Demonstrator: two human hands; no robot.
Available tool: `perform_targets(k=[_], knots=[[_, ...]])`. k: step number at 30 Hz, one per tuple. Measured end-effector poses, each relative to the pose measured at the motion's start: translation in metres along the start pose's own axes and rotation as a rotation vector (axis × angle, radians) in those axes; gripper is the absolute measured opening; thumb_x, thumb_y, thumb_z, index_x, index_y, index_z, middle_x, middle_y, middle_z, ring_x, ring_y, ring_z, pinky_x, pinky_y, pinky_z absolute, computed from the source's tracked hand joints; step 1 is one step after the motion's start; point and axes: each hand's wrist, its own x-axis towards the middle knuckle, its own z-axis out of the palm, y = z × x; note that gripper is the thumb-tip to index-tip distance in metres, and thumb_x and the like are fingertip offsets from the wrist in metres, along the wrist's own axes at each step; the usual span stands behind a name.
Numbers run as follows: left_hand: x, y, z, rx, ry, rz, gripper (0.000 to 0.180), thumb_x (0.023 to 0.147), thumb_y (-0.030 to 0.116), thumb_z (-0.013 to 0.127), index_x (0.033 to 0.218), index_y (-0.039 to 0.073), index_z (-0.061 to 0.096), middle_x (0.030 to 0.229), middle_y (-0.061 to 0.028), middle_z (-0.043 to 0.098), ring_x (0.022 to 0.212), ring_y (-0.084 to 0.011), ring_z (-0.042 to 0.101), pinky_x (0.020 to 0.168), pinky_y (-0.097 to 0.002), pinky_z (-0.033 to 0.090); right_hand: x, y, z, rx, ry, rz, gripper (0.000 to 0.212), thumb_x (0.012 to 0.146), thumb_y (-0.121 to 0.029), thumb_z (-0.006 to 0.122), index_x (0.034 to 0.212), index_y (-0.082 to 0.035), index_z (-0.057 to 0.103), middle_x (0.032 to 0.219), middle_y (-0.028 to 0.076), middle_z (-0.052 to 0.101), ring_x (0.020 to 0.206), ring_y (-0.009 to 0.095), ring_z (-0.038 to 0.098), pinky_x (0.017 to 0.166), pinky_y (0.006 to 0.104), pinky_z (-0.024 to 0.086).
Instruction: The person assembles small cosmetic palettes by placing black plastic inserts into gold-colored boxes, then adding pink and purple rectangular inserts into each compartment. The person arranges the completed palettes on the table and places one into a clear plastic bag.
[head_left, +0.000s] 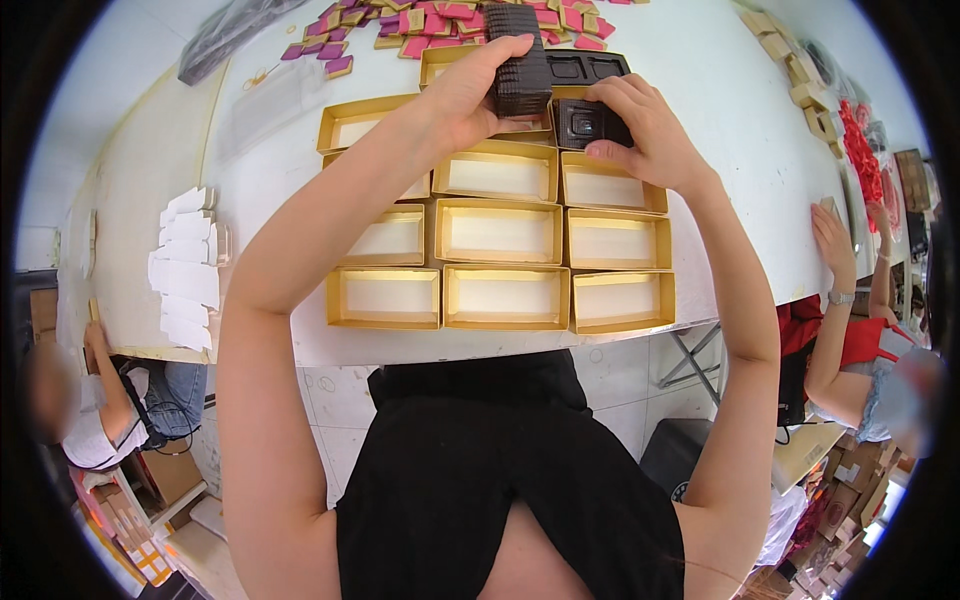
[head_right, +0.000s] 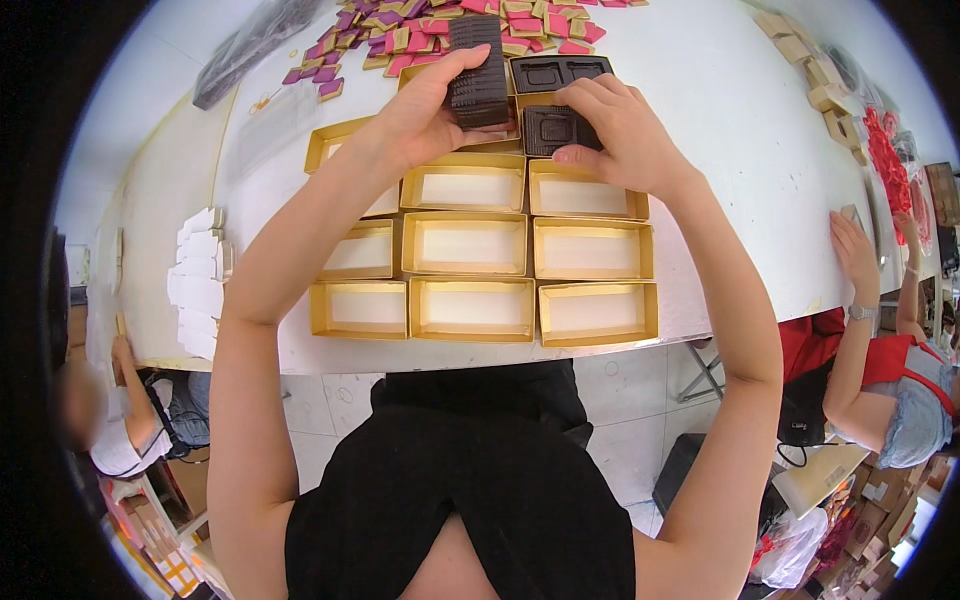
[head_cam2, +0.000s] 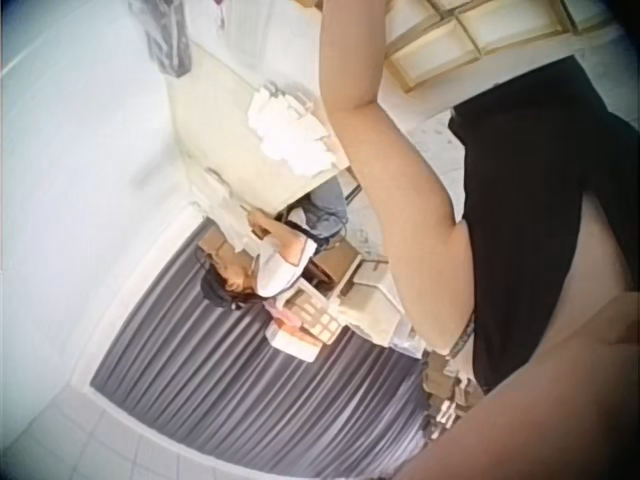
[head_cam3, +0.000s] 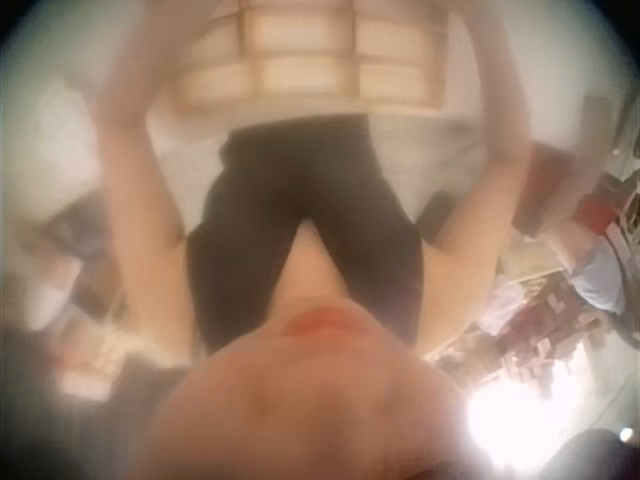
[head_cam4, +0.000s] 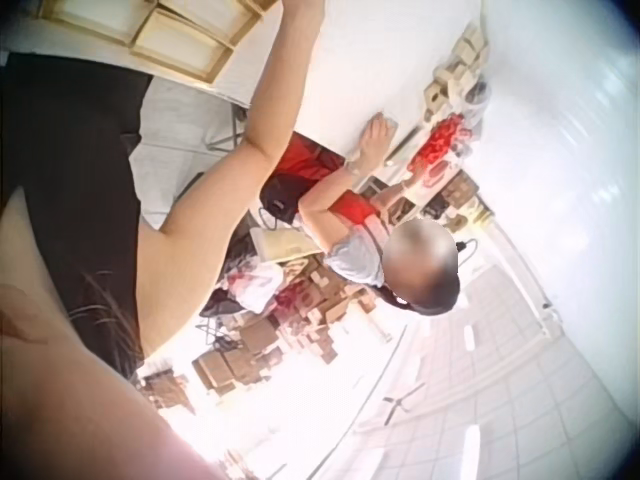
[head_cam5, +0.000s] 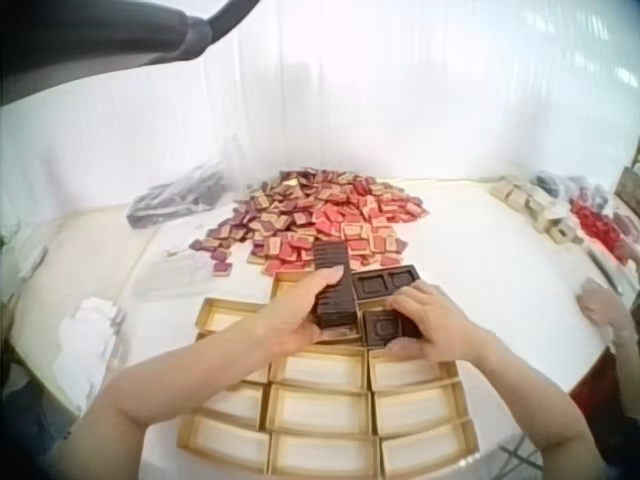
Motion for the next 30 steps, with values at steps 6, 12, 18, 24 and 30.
perform_targets(k=[6,12,18,24,30], knots=[[0.003,0.000,-0.007,0.007,-0.050,-0.015,0.036,0.093,0.035,0.064,0.115,0.007,0.059,0.108,-0.0080,0.065,0.099,-0.0234,0.064,0.093,-0.0484,0.054,0.001,-0.003,0.005,-0.118,0.034,-0.032,0.034,0.082,-0.032,0.072,0.113,-0.017,0.068,0.102,0.002,0.061,0.096,0.023,0.052,0.092,0.0396,0.035],[-0.003,0.000,-0.001,0.018,-0.020,0.012,0.037,0.092,0.035,0.065,0.116,0.007,0.059,0.108,-0.0082,0.065,0.099,-0.0227,0.064,0.091,-0.0473,0.055,0.003,0.000,0.014,-0.198,-0.013,0.017,0.026,0.084,-0.029,0.071,0.108,-0.018,0.069,0.105,0.002,0.058,0.099,0.022,0.052,0.092,0.0405,0.036],[0.006,0.003,-0.006,0.020,-0.019,0.006,0.037,0.092,0.034,0.065,0.117,0.007,0.059,0.112,-0.0076,0.065,0.104,-0.0205,0.062,0.092,-0.0462,0.054,0.019,0.007,0.010,0.088,0.141,0.095,0.026,0.086,-0.014,0.070,0.110,-0.009,0.065,0.118,0.012,0.054,0.114,0.031,0.052,0.098,0.0404,0.042],[-0.017,0.014,-0.011,0.267,0.016,0.068,0.040,0.090,0.038,0.068,0.113,0.007,0.060,0.102,-0.0096,0.068,0.095,-0.0211,0.067,0.091,-0.0429,0.056,-0.002,-0.009,-0.036,-0.169,0.112,0.348,0.034,0.087,-0.023,0.071,0.118,-0.008,0.065,0.114,0.011,0.061,0.100,0.029,0.060,0.089,0.0385,0.050],[-0.040,0.021,0.007,0.232,-0.122,-0.135,0.048,0.087,0.041,0.070,0.111,0.002,0.059,0.094,-0.0161,0.068,0.088,-0.0304,0.070,0.084,-0.0414,0.059,-0.022,0.014,-0.021,0.287,0.100,0.723,0.023,0.091,-0.009,0.063,0.113,-0.006,0.067,0.096,0.007,0.069,0.065,0.013,0.064,0.052,0.0260,0.055]])
